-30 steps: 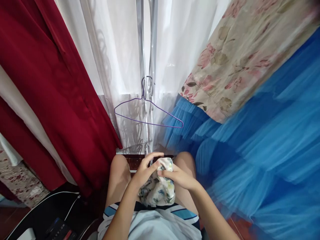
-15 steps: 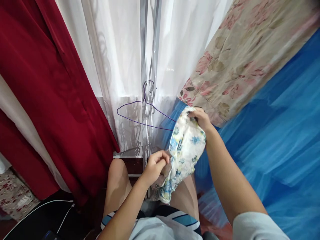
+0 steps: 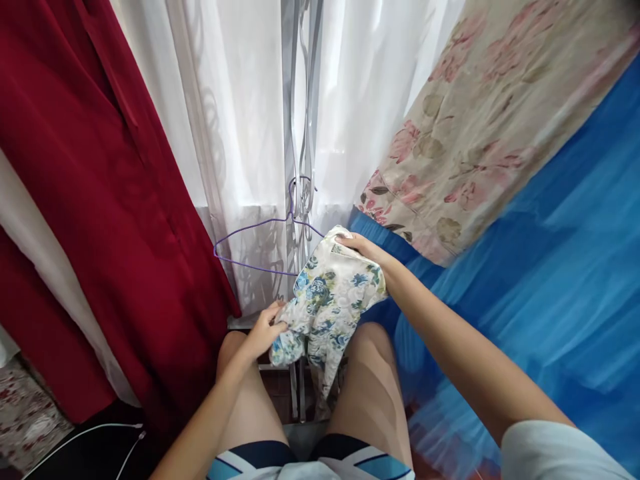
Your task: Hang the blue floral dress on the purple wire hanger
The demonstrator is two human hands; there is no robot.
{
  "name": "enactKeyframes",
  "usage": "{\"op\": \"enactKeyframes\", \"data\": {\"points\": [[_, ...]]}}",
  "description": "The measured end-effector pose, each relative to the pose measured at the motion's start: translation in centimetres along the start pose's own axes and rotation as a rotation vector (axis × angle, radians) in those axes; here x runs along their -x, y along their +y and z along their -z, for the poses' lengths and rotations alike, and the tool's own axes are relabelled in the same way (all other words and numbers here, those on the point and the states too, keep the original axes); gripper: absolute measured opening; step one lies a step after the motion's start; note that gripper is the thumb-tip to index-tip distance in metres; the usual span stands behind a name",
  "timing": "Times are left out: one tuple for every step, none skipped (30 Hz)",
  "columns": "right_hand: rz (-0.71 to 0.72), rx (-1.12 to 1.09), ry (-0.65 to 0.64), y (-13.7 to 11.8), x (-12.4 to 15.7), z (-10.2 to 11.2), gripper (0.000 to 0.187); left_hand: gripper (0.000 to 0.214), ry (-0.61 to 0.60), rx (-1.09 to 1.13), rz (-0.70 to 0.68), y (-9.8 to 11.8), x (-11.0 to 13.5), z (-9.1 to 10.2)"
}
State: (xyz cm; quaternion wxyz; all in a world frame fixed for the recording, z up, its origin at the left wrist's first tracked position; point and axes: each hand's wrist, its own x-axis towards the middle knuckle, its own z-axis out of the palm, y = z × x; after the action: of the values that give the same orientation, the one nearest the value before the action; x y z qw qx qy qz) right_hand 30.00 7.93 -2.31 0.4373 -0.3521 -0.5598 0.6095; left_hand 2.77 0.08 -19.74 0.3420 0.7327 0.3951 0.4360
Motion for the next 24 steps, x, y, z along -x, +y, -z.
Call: {"op": "enactKeyframes", "data": {"points": [[-0.008,0.000,0.001,-0.4,0.2,0.1,0.021,0.028,-0.040,-0.124,0.026,-0.7,0.0,1.8],[-0.018,0.000,-0.006,-0.8,0.4,0.3,0.020,0.029,-0.066,-0.200,0.053,-1.3,-0.1,3.7],[-0.025,-0.005,-0.015,-1.2,0.6,0.3,0.018,0.029,-0.077,-0.250,0.072,-1.6,-0.4,5.7],[-0.033,-0.014,-0.026,-1.5,0.8,0.3,0.016,0.025,-0.086,-0.291,0.082,-1.7,-0.8,7.7],[-0.043,-0.024,-0.038,-1.7,0.9,0.2,0.015,0.021,-0.095,-0.335,0.087,-1.6,-1.2,9.7],[-0.055,-0.033,-0.051,-1.9,1.1,0.0,0.015,0.021,-0.085,-0.383,0.089,-1.4,-1.8,11.7],[-0.068,-0.037,-0.063,-2.0,1.2,-0.2,0.016,0.023,-0.073,-0.442,0.088,-1.0,-2.5,13.6],[-0.081,-0.037,-0.069,-2.0,1.3,-0.4,0.017,0.026,-0.063,-0.539,0.089,-0.5,-3.3,15.4],[-0.090,-0.034,-0.072,-2.1,1.4,-0.7,0.019,0.030,-0.061,-0.669,0.092,0.0,-4.0,17.1],[-0.097,-0.030,-0.075,-2.1,1.6,-1.0,0.021,0.034,-0.066,-0.786,0.096,0.6,-4.9,18.6],[-0.101,-0.028,-0.080,-2.2,1.7,-1.2,0.023,0.038,-0.075,-0.888,0.099,1.2,-5.7,19.9],[-0.106,-0.030,-0.088,-2.3,1.8,-1.4,0.024,0.042,-0.080,-0.959,0.102,1.8,-6.5,21.1],[-0.111,-0.038,-0.099,-2.3,2.0,-1.6,0.025,0.044,-0.071,-0.989,0.106,2.5,-7.4,22.0],[-0.119,-0.048,-0.108,-2.5,2.2,-1.7,0.025,0.044,-0.041,-1.001,0.110,3.1,-8.2,22.8],[-0.132,-0.058,-0.111,-2.6,2.4,-1.7,0.024,0.044,0.001,-1.008,0.113,3.9,-9.0,23.3],[-0.149,-0.062,-0.106,-2.7,2.5,-1.7,0.023,0.043,0.052,-1.015,0.113,4.6,-9.7,23.5],[-0.170,-0.060,-0.094,-2.9,2.6,-1.7,0.022,0.043,0.105,-1.021,0.107,5.4,-10.5,23.5],[-0.190,-0.054,-0.083,-3.0,2.7,-1.7,0.021,0.041,0.150,-1.019,0.086,6.2,-11.2,23.2],[-0.205,-0.044,-0.079,-3.0,2.8,-1.7,0.020,0.040,0.188,-0.996,0.050,7.0,-11.8,22.6],[-0.217,-0.033,-0.083,-3.0,2.8,-1.7,0.019,0.037,0.221,-0.938,0.006,7.8,-12.4,21.7],[-0.225,-0.022,-0.097,-2.9,2.8,-1.8,0.018,0.035,0.241,-0.841,-0.035,8.5,-13.0,20.7],[-0.227,-0.010,-0.114,-2.6,2.7,-1.9,0.018,0.034,0.247,-0.720,-0.067,9.2,-13.5,19.5],[-0.222,0.005,-0.128,-2.3,2.6,-2.0,0.018,0.035,0.242,-0.599,-0.087,9.7,-14.0,18.3],[-0.198,0.029,-0.127,-1.9,2.6,-2.0,0.019,0.036,0.233,-0.501,-0.096,10.1,-14.3,17.2]]}}
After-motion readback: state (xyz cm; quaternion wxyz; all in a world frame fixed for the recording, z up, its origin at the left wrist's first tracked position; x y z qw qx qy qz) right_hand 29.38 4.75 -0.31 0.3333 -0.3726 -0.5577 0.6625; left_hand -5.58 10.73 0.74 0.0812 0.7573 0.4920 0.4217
